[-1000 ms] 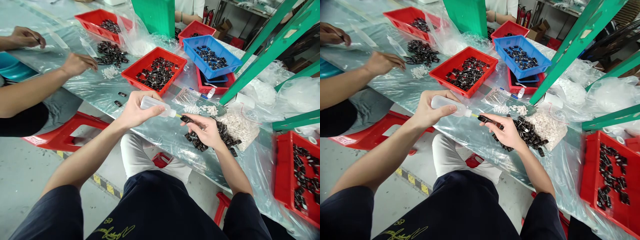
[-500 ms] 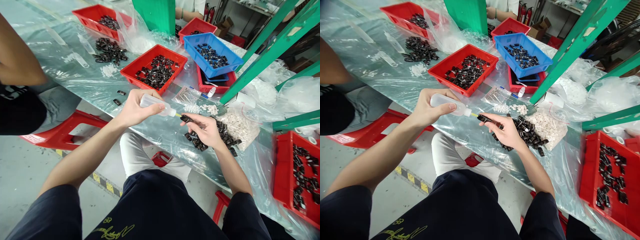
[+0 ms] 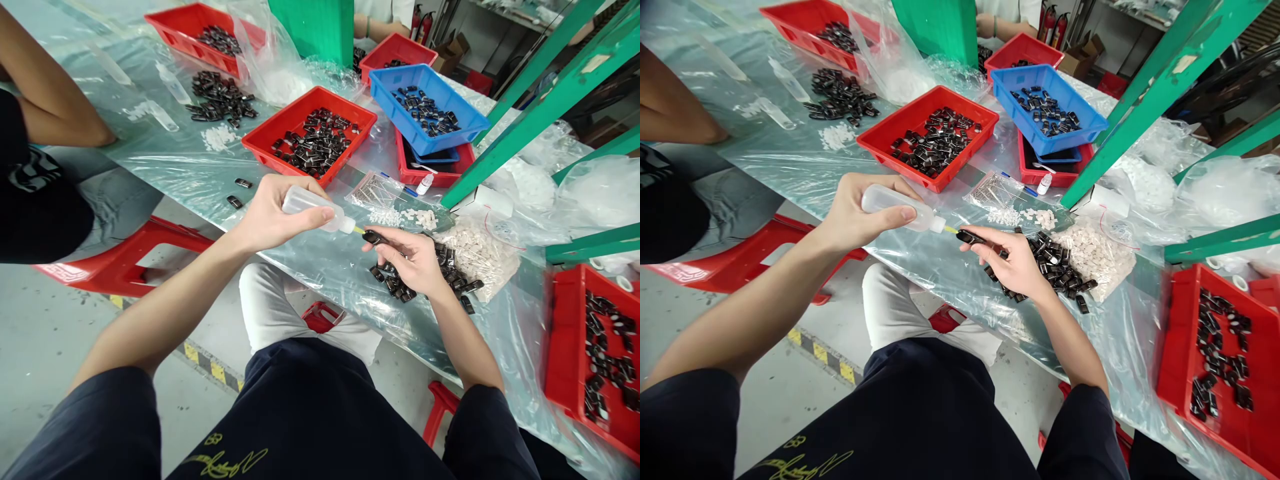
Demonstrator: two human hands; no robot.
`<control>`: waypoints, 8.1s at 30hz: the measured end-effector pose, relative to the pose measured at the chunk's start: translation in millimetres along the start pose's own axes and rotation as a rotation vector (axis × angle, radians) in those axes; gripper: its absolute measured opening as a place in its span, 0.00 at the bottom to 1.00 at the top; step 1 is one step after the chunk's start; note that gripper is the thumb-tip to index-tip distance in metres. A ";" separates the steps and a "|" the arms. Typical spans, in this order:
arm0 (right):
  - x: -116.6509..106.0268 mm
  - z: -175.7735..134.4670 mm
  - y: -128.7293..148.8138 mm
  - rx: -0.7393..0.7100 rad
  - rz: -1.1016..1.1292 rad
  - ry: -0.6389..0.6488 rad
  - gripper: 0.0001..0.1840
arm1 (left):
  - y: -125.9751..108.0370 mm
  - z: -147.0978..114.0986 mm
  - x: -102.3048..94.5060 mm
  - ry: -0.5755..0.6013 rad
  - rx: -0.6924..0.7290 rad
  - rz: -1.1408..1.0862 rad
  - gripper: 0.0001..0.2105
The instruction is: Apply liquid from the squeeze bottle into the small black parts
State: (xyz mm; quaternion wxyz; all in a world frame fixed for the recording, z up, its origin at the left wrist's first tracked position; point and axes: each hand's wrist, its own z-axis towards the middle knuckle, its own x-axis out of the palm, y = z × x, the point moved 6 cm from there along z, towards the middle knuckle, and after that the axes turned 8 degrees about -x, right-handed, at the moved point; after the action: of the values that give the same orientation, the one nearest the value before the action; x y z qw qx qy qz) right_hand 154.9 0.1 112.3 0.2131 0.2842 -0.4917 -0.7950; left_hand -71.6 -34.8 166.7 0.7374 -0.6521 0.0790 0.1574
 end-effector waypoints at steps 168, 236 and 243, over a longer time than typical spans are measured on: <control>-16.3 10.3 -17.9 0.023 -0.017 -0.186 0.15 | 159.9 9.6 58.5 -0.094 -0.111 0.203 0.22; 10.2 2.8 -3.7 -0.202 -0.314 -0.090 0.08 | 77.8 -25.6 82.5 0.088 -0.410 -0.637 0.22; 14.5 1.3 -6.1 -0.062 -0.398 -0.058 0.08 | 83.7 -34.0 84.6 -0.025 -0.273 -0.519 0.20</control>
State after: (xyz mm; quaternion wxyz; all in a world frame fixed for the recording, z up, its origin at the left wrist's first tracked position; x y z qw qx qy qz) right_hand 142.8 -5.3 103.7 0.0461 0.3459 -0.4072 -0.8441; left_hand -17.3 -49.0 56.4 0.6595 -0.7416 -0.1214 -0.0196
